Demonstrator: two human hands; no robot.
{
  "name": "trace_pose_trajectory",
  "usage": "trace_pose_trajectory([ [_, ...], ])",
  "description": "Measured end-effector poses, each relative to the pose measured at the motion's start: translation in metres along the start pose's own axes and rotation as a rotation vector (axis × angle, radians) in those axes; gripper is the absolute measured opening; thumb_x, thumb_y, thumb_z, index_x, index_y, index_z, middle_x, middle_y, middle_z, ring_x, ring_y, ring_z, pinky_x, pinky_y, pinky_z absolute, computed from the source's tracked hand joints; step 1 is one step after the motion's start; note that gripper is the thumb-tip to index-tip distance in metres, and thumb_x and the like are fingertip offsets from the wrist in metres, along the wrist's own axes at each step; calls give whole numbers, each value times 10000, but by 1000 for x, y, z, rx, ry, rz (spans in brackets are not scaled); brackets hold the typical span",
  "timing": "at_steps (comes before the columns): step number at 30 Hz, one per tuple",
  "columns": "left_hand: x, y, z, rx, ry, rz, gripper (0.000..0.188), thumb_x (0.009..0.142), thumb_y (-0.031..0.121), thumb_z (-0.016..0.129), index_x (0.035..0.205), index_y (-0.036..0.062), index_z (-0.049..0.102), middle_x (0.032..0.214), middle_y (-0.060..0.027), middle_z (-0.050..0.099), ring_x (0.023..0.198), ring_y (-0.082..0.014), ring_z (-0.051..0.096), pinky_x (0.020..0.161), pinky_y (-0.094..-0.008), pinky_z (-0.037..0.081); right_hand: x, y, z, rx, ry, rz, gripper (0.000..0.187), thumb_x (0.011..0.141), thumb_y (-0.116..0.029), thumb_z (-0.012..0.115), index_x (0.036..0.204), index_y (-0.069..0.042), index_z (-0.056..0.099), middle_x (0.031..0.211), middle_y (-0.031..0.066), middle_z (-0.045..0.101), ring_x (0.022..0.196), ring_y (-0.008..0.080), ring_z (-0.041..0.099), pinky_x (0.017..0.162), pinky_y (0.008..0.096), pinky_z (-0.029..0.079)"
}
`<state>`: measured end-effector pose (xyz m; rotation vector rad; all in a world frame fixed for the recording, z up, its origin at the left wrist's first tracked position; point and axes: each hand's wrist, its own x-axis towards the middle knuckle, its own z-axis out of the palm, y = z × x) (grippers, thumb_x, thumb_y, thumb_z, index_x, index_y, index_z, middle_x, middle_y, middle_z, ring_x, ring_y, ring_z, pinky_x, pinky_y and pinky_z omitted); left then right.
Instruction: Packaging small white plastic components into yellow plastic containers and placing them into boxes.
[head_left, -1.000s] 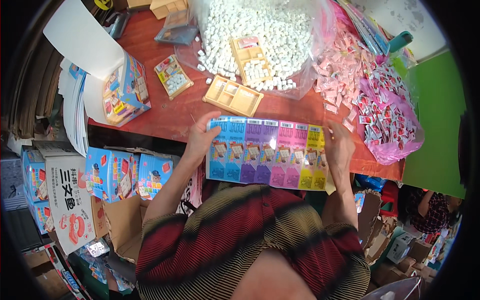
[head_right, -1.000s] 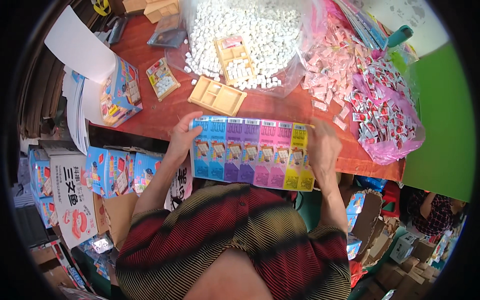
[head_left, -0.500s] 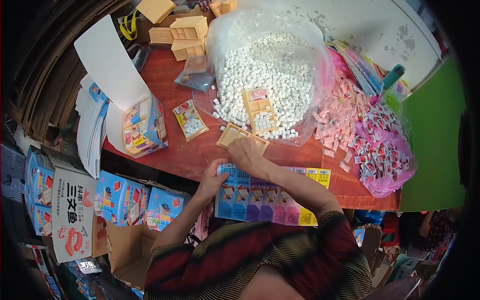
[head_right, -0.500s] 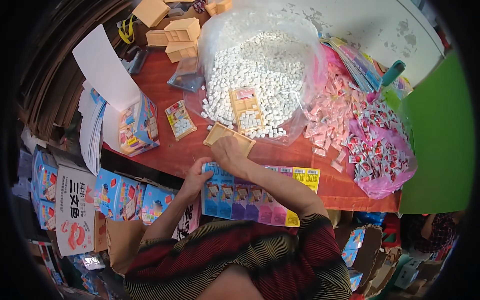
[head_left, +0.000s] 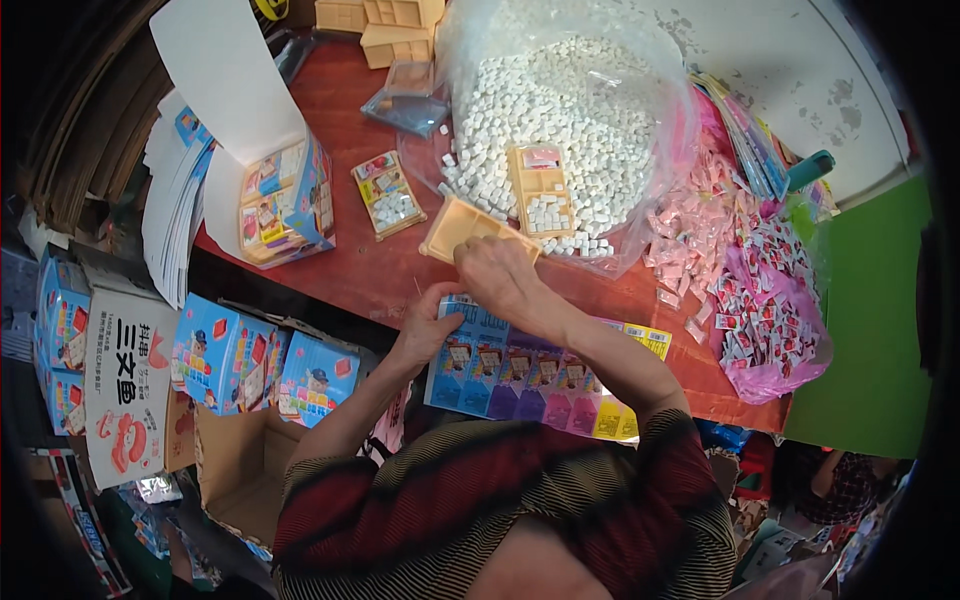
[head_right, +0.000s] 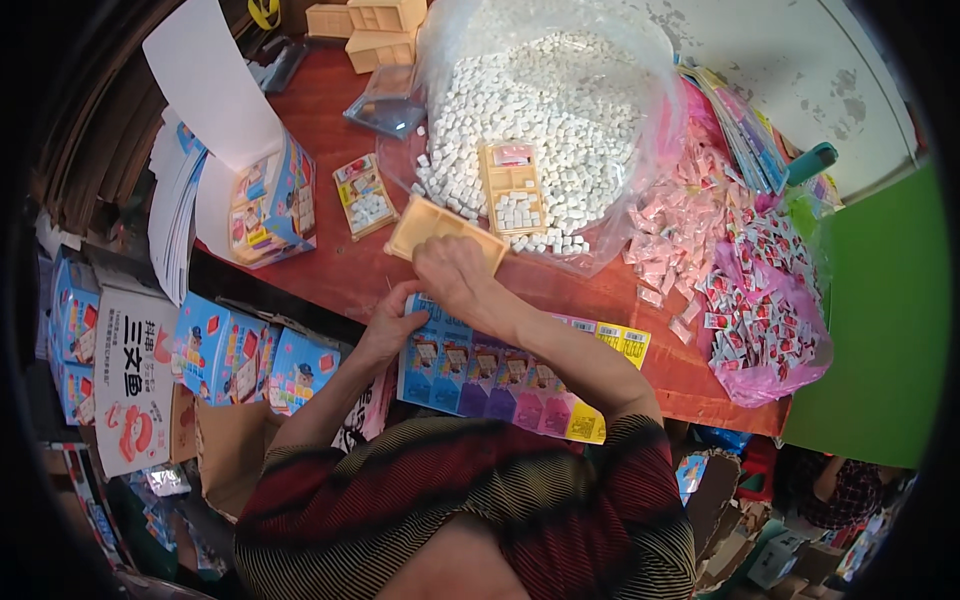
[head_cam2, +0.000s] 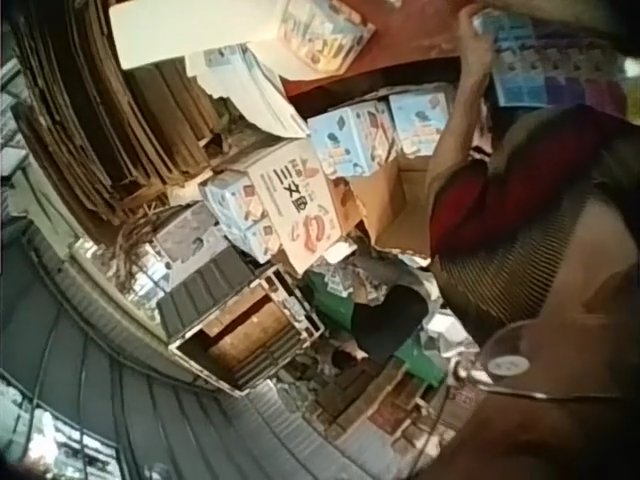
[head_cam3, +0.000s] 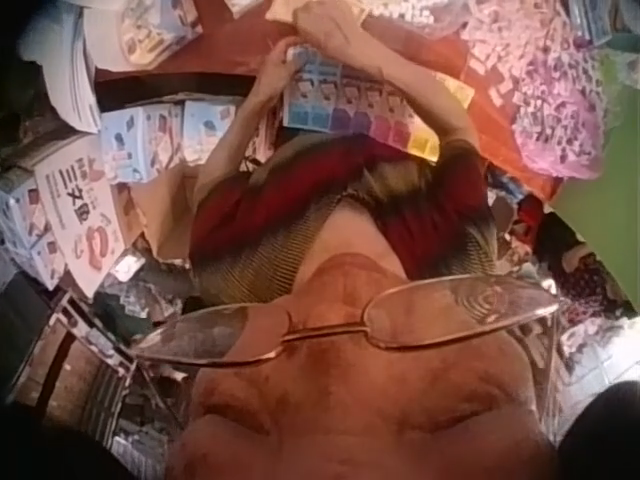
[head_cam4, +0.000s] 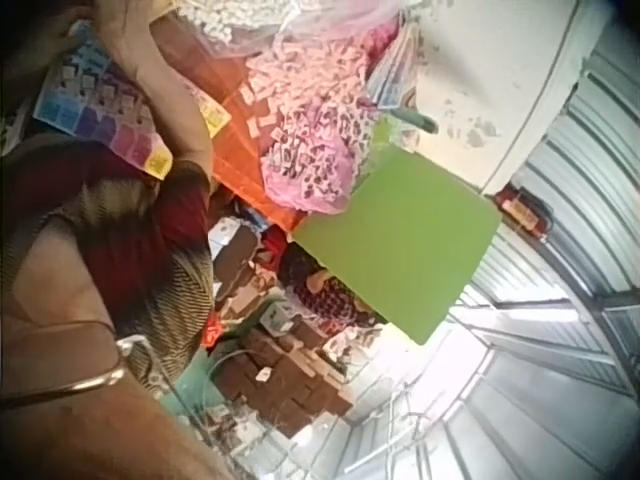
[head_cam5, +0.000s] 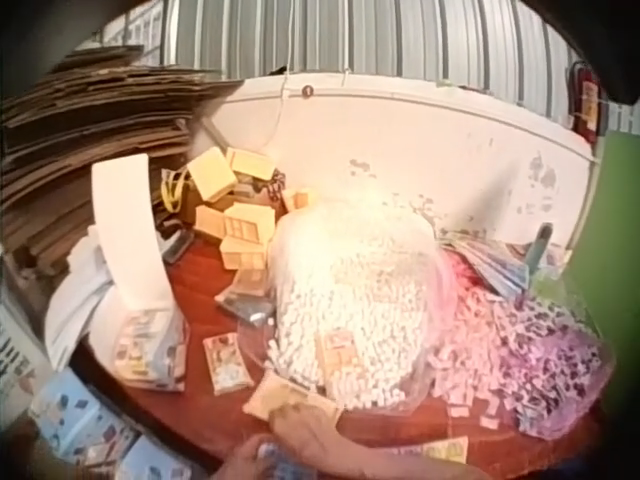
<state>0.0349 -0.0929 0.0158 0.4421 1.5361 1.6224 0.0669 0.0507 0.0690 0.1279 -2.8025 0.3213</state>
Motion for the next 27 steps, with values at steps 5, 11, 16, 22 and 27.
trace_pose_trajectory([
  [5,-7,5,2,-88,27,-81,313,735,-30,462,1041,11,416,852,-44,531,761,-83,516,689,-214,418,38,17,-36,-42,215,-121,36,647,-78,488,642,-54,515,635,96,544,593,244,558,487,344,437],
  [11,-4,14,3,-188,-22,-97,290,741,-25,458,1022,14,398,837,-40,526,744,-79,515,671,-215,424,98,109,-18,-404,189,109,62,670,-62,482,691,-25,527,730,126,551,696,249,554,518,348,441],
  [16,-3,7,-4,-212,14,-123,272,744,-35,458,1004,13,397,833,-42,528,727,-76,518,650,-208,430,59,53,16,-65,104,-76,72,684,-59,473,723,-41,531,753,117,533,703,280,549,563,356,460],
  [22,-5,5,-2,-249,-31,-130,280,746,-27,460,1007,40,383,849,-44,530,749,-90,527,673,-219,438,36,28,56,-99,-6,42,90,673,-51,459,681,-36,547,683,126,540,654,257,569,526,340,464],
  [27,2,4,0,-251,-22,-142,260,740,-31,466,981,42,404,848,-44,529,740,-97,528,664,-219,439,32,34,32,-125,-35,44,98,685,-35,462,771,-13,504,792,157,512,700,282,554,532,350,472],
])
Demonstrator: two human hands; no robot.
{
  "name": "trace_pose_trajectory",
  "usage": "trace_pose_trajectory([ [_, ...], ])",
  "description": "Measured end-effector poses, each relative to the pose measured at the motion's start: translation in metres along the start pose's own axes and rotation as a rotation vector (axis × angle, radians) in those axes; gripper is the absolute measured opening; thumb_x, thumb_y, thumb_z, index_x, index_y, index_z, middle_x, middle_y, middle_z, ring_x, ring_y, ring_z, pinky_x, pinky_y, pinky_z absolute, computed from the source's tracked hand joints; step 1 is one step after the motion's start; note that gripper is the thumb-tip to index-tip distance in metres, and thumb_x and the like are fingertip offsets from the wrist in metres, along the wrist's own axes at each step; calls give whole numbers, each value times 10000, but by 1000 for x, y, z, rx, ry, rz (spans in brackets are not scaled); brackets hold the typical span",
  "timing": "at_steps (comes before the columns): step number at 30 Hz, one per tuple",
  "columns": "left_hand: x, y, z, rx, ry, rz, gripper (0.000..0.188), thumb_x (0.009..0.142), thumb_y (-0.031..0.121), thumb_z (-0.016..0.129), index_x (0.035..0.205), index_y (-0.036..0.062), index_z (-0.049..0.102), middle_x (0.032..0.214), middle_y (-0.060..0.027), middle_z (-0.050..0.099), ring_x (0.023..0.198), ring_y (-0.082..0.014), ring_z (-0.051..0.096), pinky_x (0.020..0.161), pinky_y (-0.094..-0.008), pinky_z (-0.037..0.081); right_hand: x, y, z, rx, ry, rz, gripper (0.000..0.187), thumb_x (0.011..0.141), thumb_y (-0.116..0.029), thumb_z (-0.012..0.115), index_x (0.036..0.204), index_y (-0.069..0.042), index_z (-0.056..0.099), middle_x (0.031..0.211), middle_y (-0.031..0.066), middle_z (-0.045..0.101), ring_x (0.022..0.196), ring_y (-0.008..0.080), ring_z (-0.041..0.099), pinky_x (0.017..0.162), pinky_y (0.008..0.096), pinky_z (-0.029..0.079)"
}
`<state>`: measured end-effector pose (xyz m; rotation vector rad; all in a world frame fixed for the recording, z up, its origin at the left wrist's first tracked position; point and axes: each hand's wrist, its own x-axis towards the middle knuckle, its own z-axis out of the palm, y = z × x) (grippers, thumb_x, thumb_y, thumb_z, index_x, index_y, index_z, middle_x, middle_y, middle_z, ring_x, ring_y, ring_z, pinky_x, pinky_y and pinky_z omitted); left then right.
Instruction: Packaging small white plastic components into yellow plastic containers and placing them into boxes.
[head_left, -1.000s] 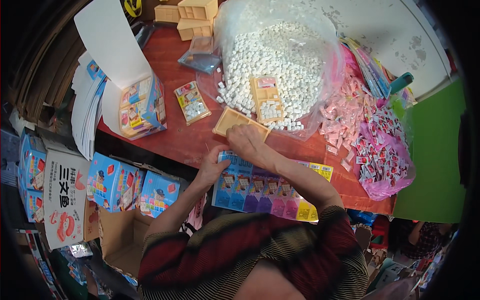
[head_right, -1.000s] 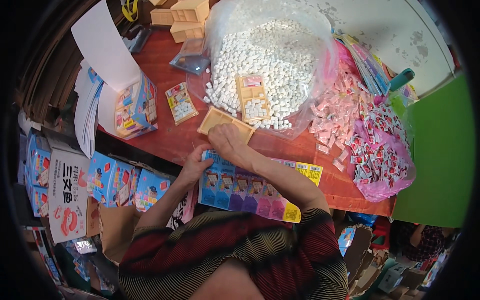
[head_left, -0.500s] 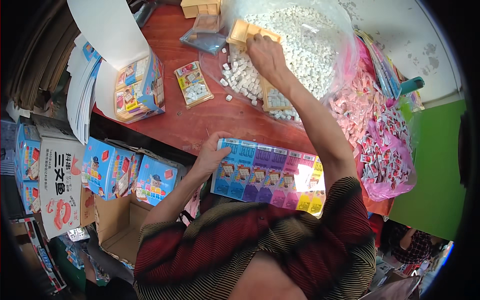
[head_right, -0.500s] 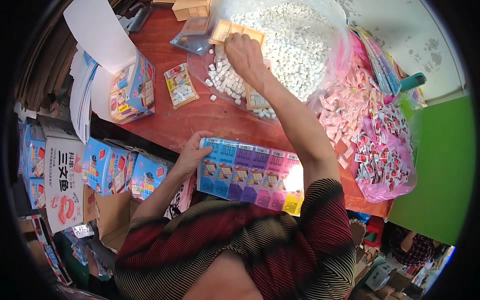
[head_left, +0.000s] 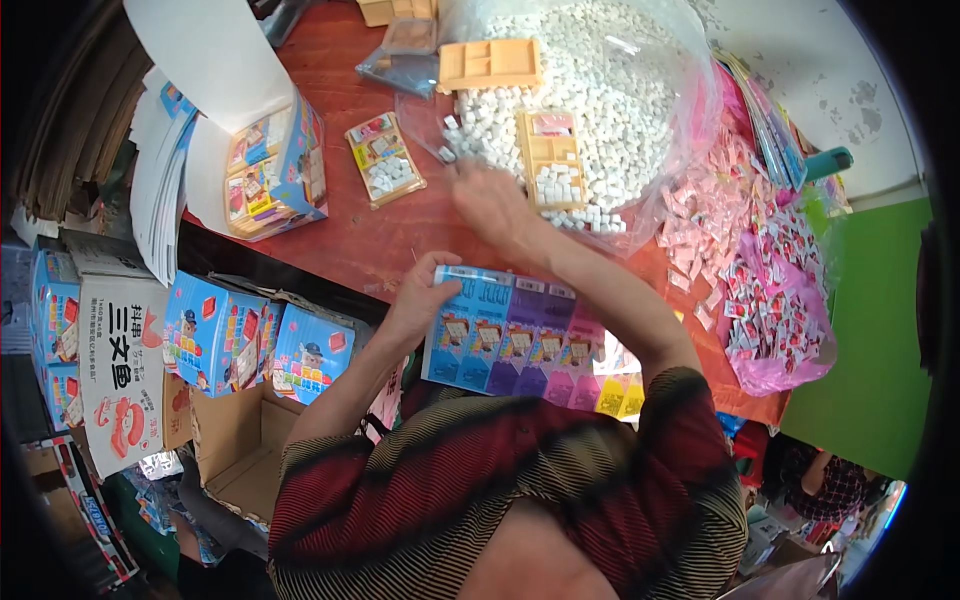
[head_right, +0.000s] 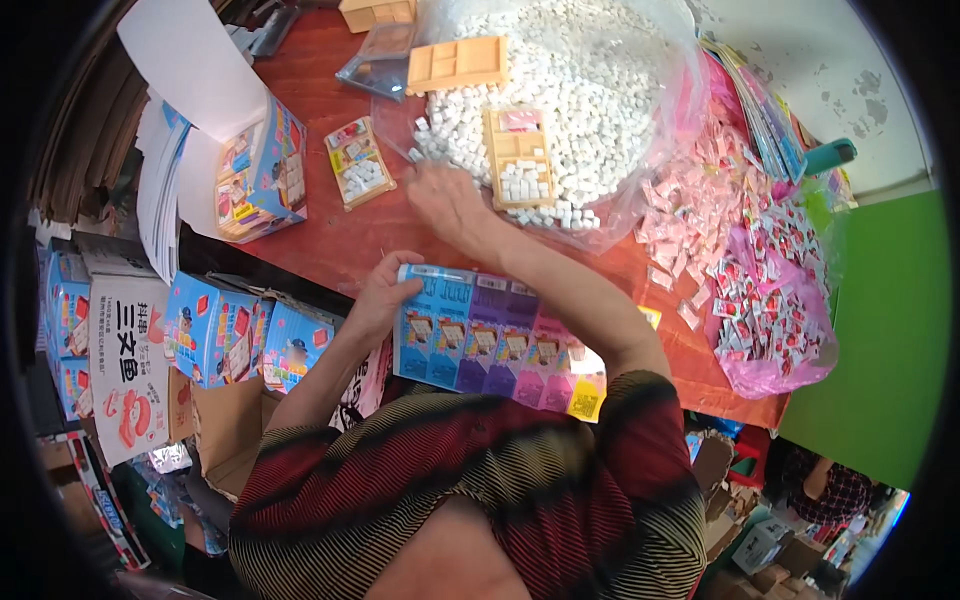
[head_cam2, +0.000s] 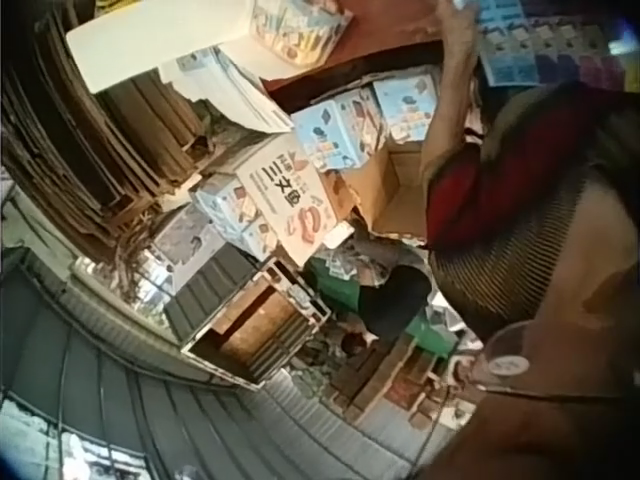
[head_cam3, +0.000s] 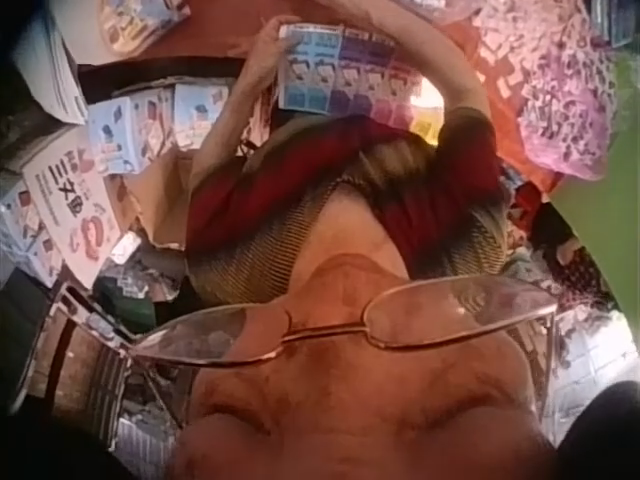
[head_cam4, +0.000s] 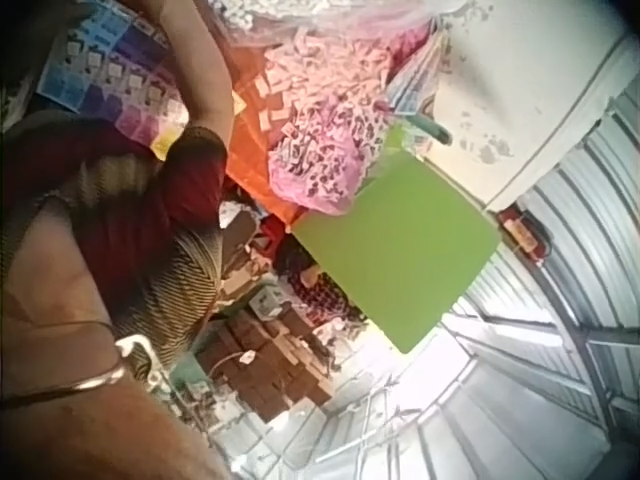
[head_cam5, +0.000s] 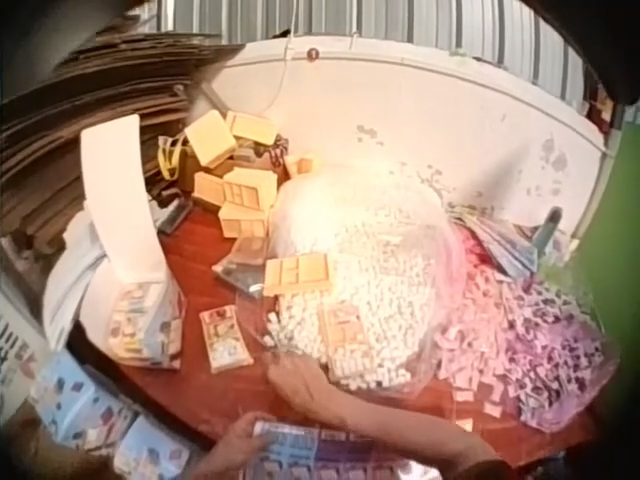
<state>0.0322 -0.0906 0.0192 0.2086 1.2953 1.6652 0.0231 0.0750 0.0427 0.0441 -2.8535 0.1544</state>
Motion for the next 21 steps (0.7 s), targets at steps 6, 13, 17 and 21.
trace_pose_trajectory([
  [6,-3,12,1,26,45,1,261,749,-12,469,1003,27,426,843,-39,521,739,-90,512,662,-214,427,-48,70,-88,66,434,407,211,721,-179,559,913,-97,531,854,102,547,637,242,553,540,330,438],
  [13,-1,10,-4,134,99,3,275,759,-4,468,1031,-11,426,895,-61,510,801,-108,493,724,-226,398,-233,62,-79,-67,132,863,256,747,-242,542,953,-89,539,724,91,577,593,223,555,530,327,425],
  [17,-1,6,-9,176,79,4,290,765,15,479,1045,6,404,900,-62,510,824,-128,505,750,-251,411,-256,42,-85,117,114,1093,272,744,-225,536,962,-61,529,728,85,577,605,225,555,543,330,428],
  [21,-3,4,-14,89,75,-14,273,769,24,488,1026,15,395,890,-71,513,805,-142,514,730,-260,426,-256,33,-93,198,165,1118,263,736,-184,536,958,-43,525,726,86,573,629,223,557,567,322,429],
])
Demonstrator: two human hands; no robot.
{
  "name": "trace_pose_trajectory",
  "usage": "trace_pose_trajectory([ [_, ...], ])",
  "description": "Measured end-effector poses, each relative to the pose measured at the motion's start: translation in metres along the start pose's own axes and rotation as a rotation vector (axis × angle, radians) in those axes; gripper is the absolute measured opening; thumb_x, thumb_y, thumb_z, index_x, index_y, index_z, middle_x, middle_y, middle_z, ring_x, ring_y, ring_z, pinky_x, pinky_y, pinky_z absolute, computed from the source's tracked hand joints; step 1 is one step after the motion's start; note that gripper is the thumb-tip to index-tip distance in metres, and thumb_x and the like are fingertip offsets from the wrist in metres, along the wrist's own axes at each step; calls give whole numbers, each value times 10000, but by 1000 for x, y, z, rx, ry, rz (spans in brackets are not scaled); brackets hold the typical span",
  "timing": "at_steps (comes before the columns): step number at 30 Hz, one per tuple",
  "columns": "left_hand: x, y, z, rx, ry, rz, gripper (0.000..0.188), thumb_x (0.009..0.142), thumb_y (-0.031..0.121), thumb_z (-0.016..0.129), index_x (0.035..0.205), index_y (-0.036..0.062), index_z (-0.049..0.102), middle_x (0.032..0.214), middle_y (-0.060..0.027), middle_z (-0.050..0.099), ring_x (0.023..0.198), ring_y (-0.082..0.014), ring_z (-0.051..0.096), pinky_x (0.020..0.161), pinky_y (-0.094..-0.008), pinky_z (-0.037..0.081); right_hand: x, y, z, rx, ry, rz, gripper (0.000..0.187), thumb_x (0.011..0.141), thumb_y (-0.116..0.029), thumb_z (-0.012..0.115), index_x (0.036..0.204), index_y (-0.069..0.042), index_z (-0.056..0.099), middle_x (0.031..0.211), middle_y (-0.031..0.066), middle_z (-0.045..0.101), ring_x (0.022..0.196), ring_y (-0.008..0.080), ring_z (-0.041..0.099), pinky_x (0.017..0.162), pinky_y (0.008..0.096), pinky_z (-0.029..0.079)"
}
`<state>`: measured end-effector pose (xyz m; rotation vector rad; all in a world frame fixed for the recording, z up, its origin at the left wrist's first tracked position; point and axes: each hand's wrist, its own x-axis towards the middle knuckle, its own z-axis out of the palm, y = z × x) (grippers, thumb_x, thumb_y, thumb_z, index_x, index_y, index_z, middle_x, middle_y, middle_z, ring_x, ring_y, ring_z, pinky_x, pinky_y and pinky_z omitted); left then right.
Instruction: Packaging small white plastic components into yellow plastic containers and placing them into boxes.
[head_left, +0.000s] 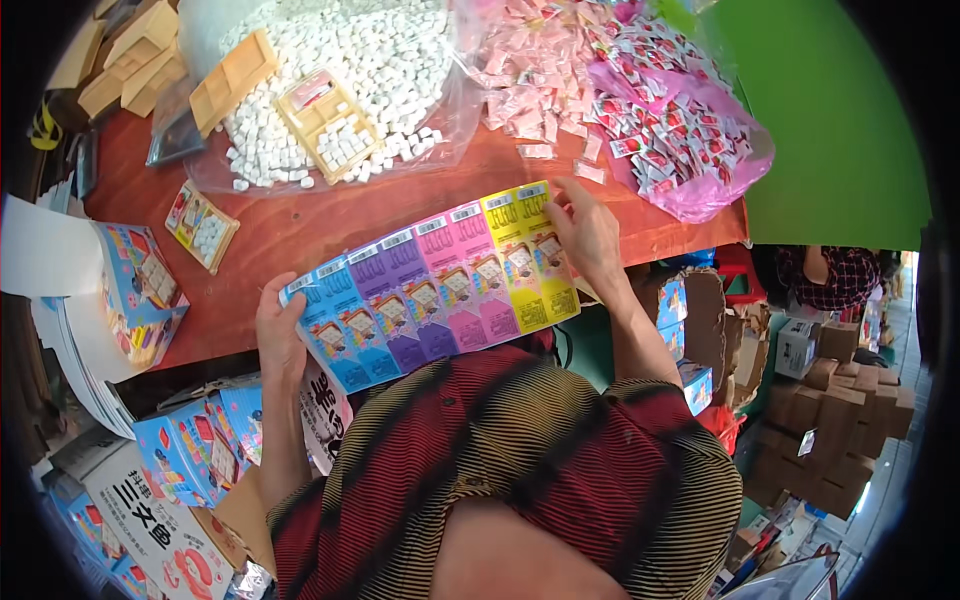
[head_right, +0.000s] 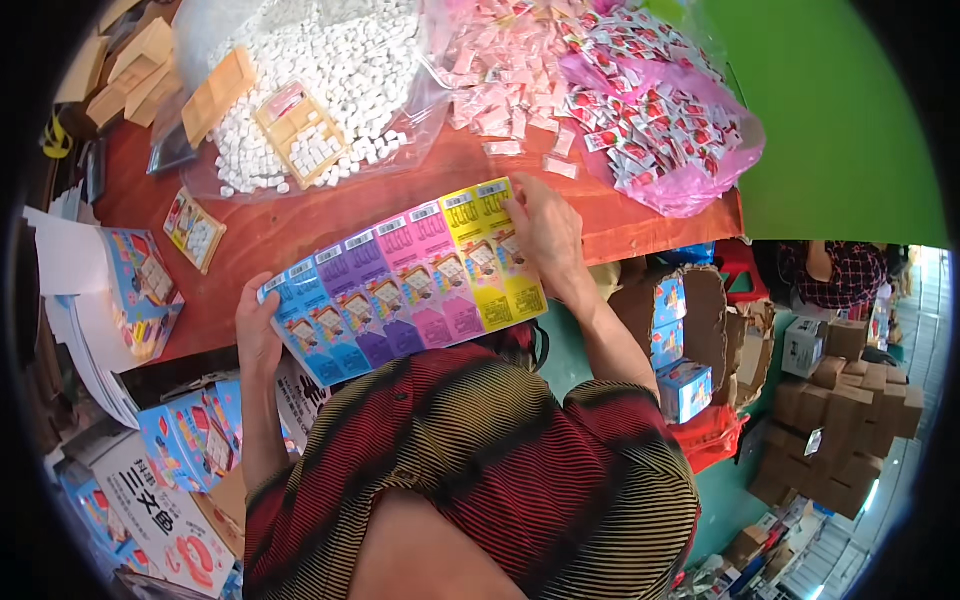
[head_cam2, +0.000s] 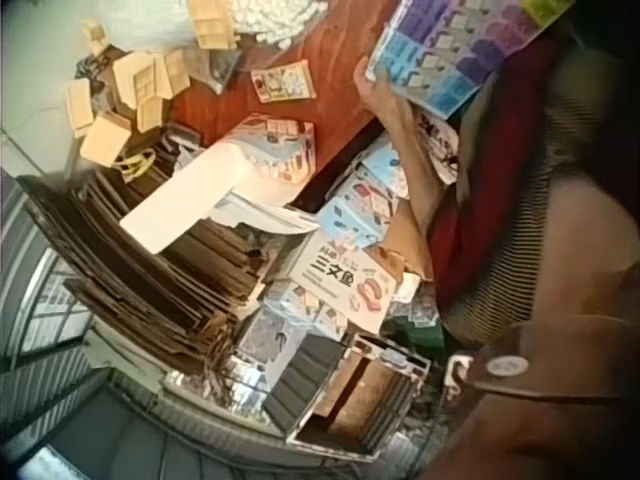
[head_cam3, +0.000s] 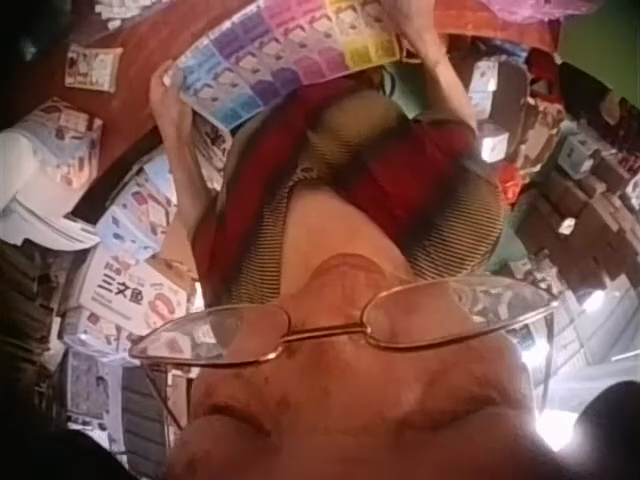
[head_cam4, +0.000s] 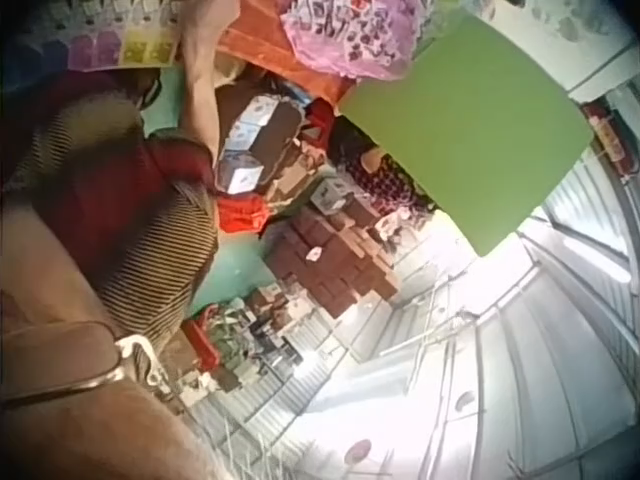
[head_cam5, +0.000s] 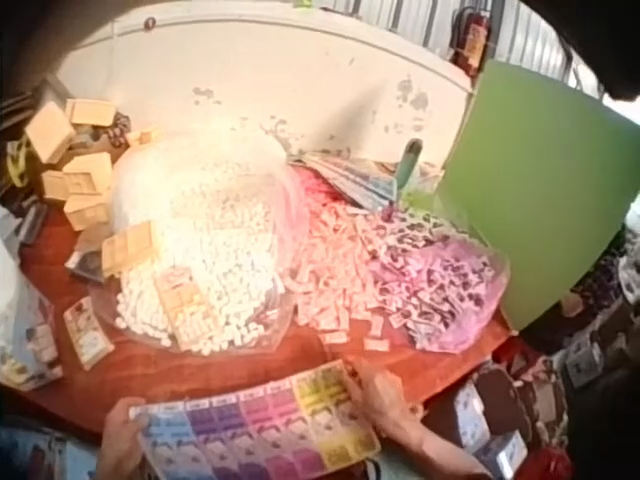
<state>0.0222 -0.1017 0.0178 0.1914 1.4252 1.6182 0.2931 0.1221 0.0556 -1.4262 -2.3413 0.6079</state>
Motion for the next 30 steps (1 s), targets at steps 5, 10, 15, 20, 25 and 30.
trace_pose_trajectory([
  [5,-1,2,0,2,-35,8,257,769,28,493,1009,27,400,877,-64,515,790,-138,518,720,-261,432,-4,1,1,111,-23,64,240,720,-155,549,941,-60,540,725,76,573,639,215,555,575,313,430],
  [10,1,0,-2,17,-35,37,237,772,27,490,993,38,405,864,-55,516,779,-130,518,716,-257,432,-3,-6,-1,32,-3,13,199,708,-169,557,871,-54,555,715,90,566,646,230,547,584,320,425],
  [15,-3,4,5,18,-46,56,231,777,23,482,992,46,402,851,-50,517,769,-122,517,706,-252,435,1,-7,-9,122,-100,108,175,697,-191,565,799,-48,558,705,100,565,680,246,546,610,332,423],
  [20,-4,6,4,-31,-87,56,218,781,23,477,982,54,401,844,-45,523,766,-121,522,704,-252,438,2,-10,-9,86,-97,65,172,702,-199,571,737,-33,546,606,60,540,555,164,515,521,301,399],
  [25,-4,5,1,-75,-137,43,207,783,29,479,974,60,404,836,-43,533,763,-120,531,700,-252,443,4,10,11,198,-78,141,193,710,-119,572,872,-33,510,620,46,538,566,94,495,512,246,389],
  [30,-8,5,1,-85,-138,55,187,791,50,479,968,59,420,858,-53,543,781,-124,539,706,-261,449,-1,-1,9,656,-30,103,384,722,-3,539,1092,-42,444,717,35,554,621,62,497,527,207,386],
])
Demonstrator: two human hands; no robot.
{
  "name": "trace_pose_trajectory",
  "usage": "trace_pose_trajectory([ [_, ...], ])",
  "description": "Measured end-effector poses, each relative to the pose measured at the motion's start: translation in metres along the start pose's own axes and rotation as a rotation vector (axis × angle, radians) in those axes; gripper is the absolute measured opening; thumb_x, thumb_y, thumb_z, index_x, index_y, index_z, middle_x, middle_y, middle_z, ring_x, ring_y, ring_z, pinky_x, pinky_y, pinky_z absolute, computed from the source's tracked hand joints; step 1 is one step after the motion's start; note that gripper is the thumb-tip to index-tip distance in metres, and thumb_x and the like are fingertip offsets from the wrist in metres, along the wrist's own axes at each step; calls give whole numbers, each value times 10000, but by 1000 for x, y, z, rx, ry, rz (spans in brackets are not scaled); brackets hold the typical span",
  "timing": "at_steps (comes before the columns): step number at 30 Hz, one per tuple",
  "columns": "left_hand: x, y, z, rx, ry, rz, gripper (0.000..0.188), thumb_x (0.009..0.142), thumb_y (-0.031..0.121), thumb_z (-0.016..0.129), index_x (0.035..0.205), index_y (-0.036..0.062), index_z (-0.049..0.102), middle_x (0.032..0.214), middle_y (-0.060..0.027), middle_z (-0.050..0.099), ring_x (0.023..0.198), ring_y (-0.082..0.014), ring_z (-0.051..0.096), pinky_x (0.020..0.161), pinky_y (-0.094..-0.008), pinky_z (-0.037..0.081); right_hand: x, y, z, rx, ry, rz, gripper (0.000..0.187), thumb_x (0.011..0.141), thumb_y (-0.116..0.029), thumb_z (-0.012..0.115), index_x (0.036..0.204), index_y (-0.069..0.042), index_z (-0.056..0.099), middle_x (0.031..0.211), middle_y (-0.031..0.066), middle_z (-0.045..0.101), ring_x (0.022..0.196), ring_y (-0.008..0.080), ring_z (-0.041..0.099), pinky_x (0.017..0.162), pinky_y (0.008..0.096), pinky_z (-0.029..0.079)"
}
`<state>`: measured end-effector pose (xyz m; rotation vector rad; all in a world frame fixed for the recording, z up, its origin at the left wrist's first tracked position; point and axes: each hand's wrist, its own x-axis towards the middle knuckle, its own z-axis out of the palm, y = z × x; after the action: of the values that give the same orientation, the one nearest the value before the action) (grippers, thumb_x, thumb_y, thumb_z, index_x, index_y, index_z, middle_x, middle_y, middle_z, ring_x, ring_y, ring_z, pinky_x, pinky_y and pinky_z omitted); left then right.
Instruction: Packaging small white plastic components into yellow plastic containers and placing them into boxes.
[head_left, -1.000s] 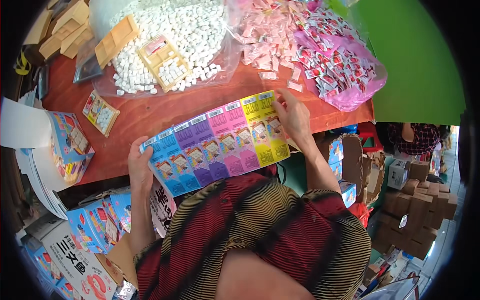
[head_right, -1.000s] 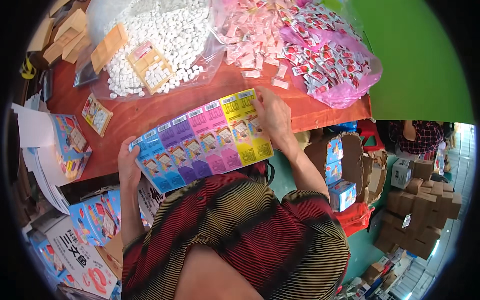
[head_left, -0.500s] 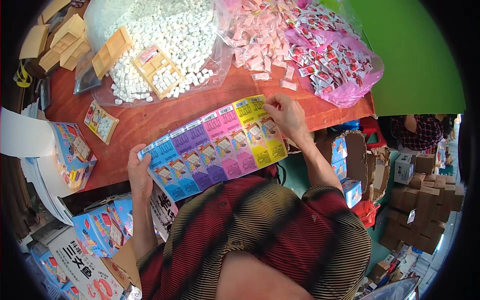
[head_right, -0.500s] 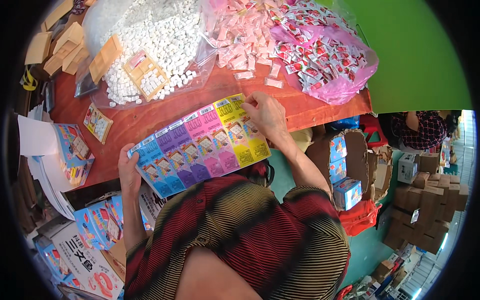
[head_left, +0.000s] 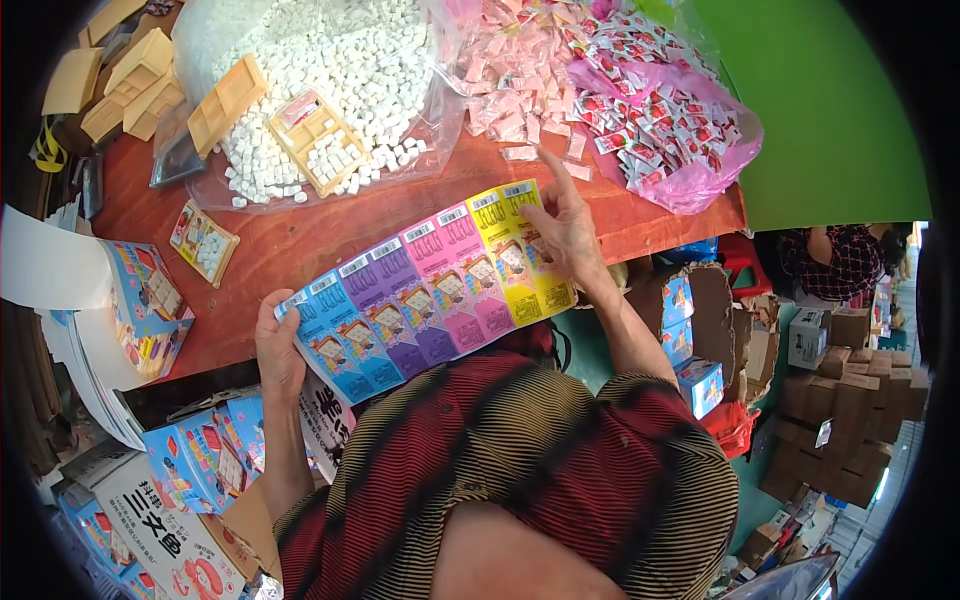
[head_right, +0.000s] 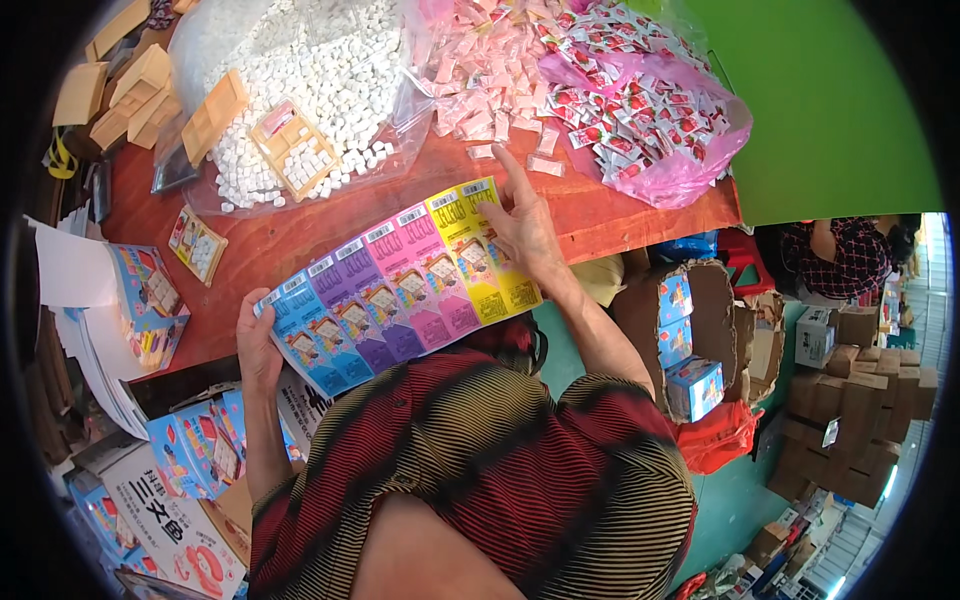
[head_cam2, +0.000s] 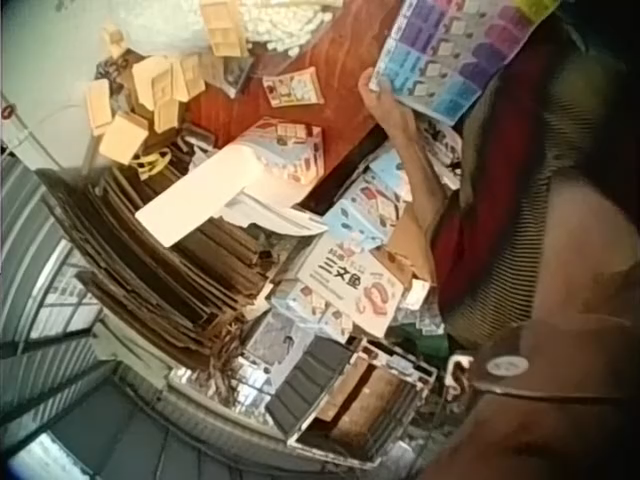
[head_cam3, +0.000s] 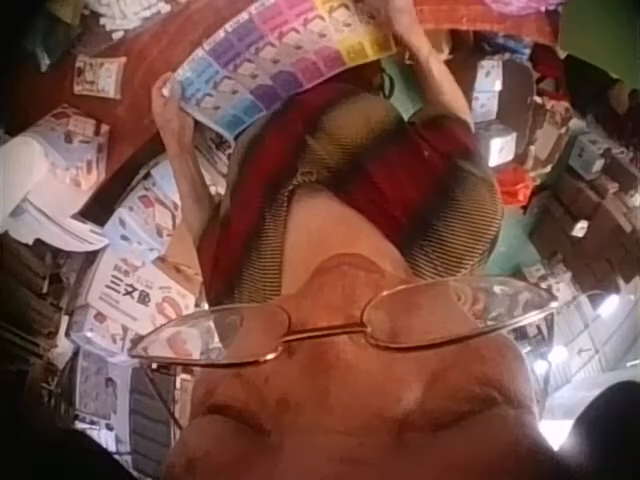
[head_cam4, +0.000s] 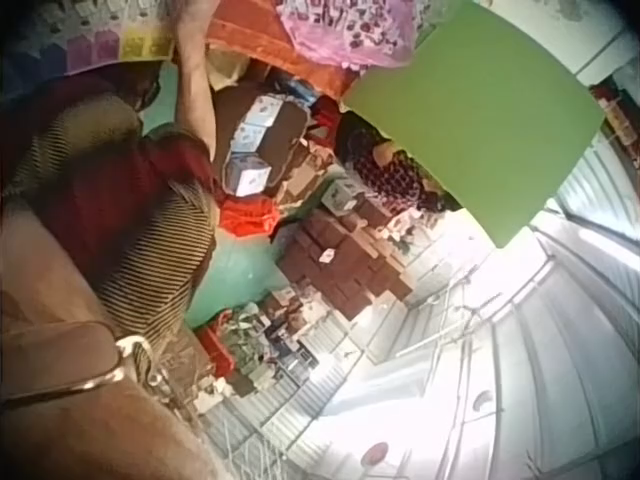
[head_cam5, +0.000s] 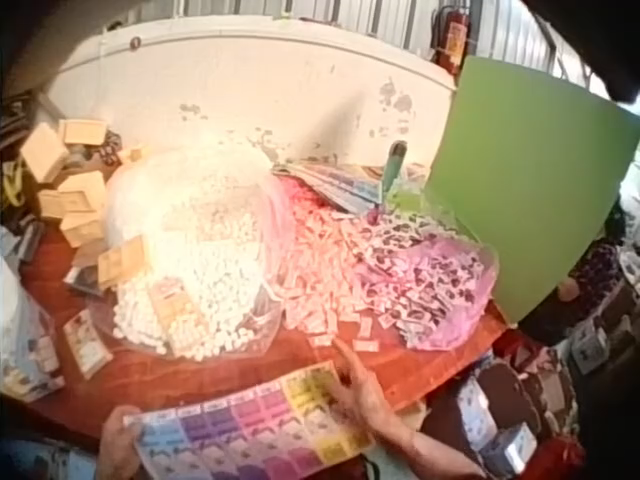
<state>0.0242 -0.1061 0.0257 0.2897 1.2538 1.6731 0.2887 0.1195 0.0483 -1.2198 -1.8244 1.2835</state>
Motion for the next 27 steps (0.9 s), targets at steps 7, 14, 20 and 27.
trace_pose_trajectory([
  [7,1,6,1,-99,90,12,274,763,5,497,1030,27,436,865,-64,549,770,-124,539,704,-248,445,11,5,-26,648,-348,265,334,750,11,496,1081,-25,472,916,59,555,795,126,540,696,231,435],
  [14,1,20,1,145,9,137,265,763,-16,478,1025,22,465,852,-56,565,762,-102,540,692,-224,436,12,-4,-40,477,-568,188,486,721,-27,556,1172,-38,375,959,78,545,871,152,528,755,263,417],
  [20,-6,29,13,112,-4,155,260,756,-17,488,1014,20,473,842,-46,569,749,-76,534,669,-199,431,4,3,-41,608,-478,213,489,721,-35,564,1173,-41,377,980,92,544,862,154,537,762,276,428],
  [27,-7,28,18,165,-117,135,215,763,-5,489,977,12,481,832,-37,567,736,-68,529,672,-198,430,5,5,-43,582,-410,180,404,726,-12,560,1113,-14,444,913,70,575,785,122,554,714,227,443],
])
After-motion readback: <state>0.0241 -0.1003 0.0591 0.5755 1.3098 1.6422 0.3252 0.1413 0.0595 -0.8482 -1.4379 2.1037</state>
